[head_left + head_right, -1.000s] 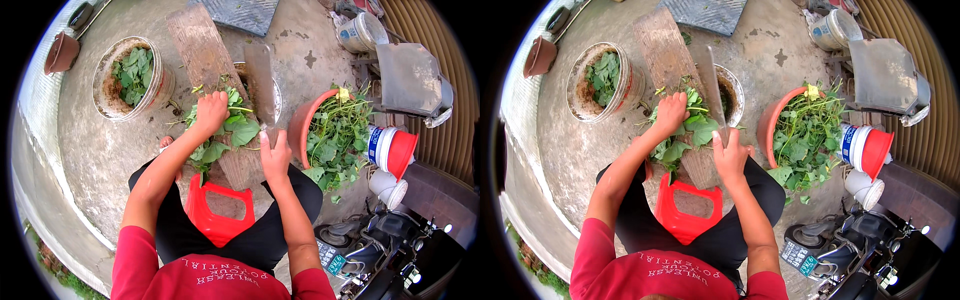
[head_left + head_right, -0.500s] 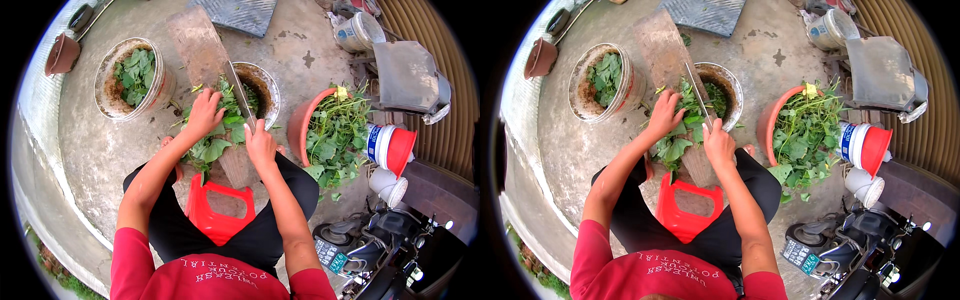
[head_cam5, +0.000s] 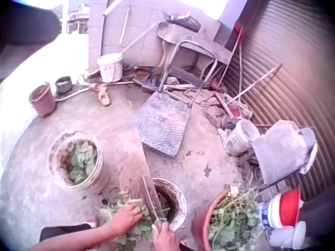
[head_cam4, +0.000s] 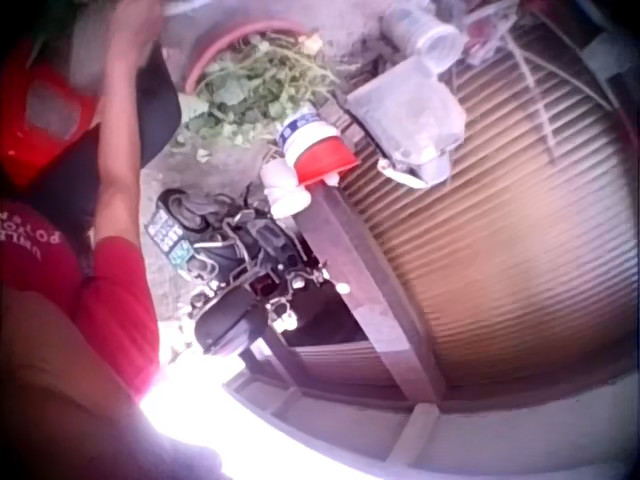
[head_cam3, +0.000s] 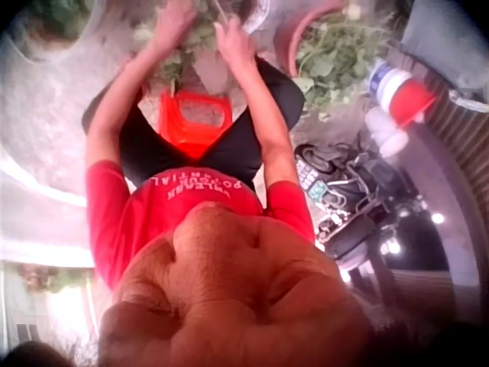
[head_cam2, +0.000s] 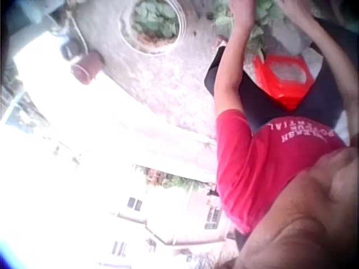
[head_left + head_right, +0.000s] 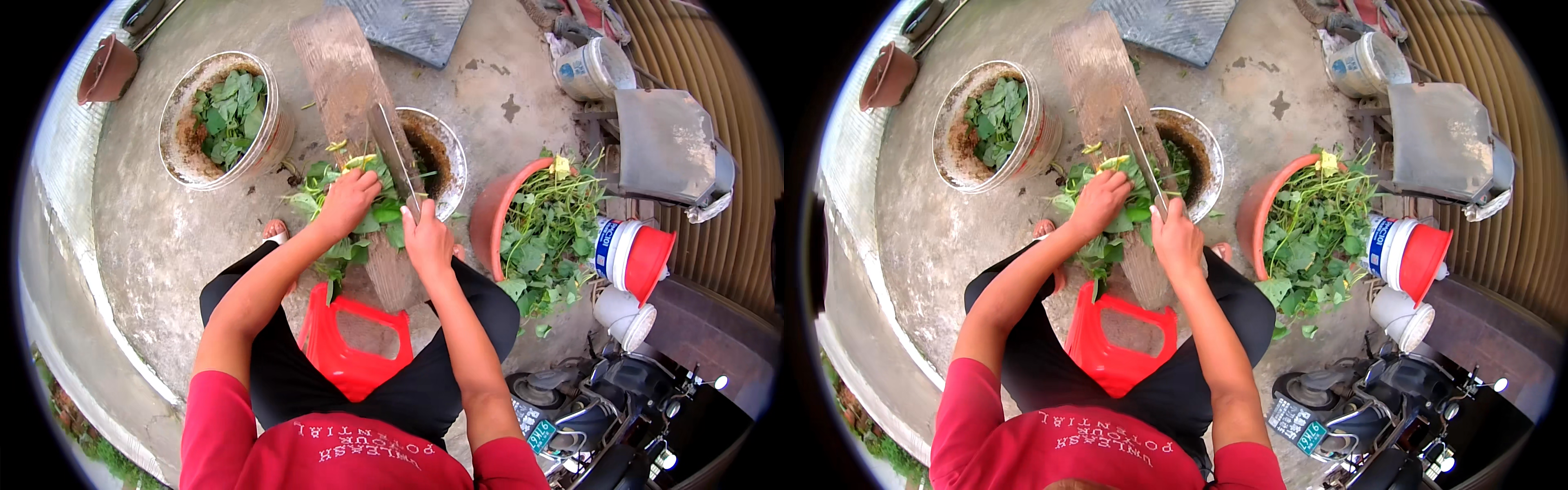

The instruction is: The person chops a bundle of green leafy vegetables on a wooden block using a cleaver, then gathers the pieces and places them into a red plastic basin.

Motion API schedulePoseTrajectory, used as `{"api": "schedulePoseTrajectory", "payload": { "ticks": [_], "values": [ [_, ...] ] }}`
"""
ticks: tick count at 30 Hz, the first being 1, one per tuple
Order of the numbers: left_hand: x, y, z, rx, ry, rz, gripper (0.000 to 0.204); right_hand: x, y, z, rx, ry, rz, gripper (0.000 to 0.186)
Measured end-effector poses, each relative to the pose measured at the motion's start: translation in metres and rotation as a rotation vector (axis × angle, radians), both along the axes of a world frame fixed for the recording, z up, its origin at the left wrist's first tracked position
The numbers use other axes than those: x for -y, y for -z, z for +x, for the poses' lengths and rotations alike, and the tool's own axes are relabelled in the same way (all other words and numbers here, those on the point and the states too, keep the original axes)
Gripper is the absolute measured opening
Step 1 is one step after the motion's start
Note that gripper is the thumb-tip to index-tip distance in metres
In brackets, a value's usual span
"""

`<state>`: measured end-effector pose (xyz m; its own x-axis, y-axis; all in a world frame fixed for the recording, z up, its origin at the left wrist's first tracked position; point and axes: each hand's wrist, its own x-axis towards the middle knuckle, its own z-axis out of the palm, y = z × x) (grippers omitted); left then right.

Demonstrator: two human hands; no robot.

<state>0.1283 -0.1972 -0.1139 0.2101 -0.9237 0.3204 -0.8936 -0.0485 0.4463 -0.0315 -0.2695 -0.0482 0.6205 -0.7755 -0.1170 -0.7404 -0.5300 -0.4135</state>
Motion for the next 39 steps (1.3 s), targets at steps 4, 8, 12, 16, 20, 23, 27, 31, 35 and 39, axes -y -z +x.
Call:
{"api": "schedulePoseTrajectory", "payload": {
  "ticks": [4, 8, 12, 16, 20, 23, 27, 31, 35, 39],
  "values": [
    [-0.002, 0.007, 0.000, 0.029, 0.003, -0.007, 0.018, 0.001, -0.005, 0.007, 0.033, 0.040, 0.049, 0.031],
    [0.001, -0.005, 0.001, 0.017, 0.011, -0.013, 0.015, -0.006, -0.039, 0.011, 0.310, 0.041, -0.048, 0.031],
    [0.006, -0.003, -0.001, 0.036, 0.020, -0.047, 0.014, 0.001, -0.011, 0.005, 0.085, 0.034, -0.008, 0.034],
    [0.002, 0.000, 0.000, 0.037, 0.011, -0.005, 0.012, 0.005, 0.000, 0.003, -0.090, 0.066, 0.091, 0.037],
    [-0.002, 0.002, 0.004, 0.057, 0.020, -0.025, 0.013, -0.009, -0.020, 0.000, 0.019, 0.101, 0.060, 0.036],
    [-0.004, 0.004, 0.005, 0.073, 0.022, 0.040, 0.020, -0.013, -0.014, -0.007, 0.085, 0.103, -0.002, 0.040],
    [-0.010, -0.012, 0.005, 0.085, 0.008, -0.022, 0.033, -0.006, -0.005, -0.011, -0.195, 0.089, 0.086, 0.040],
    [-0.015, -0.005, 0.008, -0.008, 0.026, 0.010, 0.044, -0.002, -0.004, -0.011, -0.094, 0.134, 0.141, 0.041],
    [-0.006, 0.003, 0.005, -0.060, 0.026, 0.013, 0.046, 0.001, -0.009, -0.012, -0.102, 0.140, 0.055, 0.036],
    [0.006, 0.005, 0.001, -0.071, 0.021, -0.070, 0.042, 0.009, -0.021, -0.013, 0.034, 0.213, 0.112, 0.033]
  ]
}}
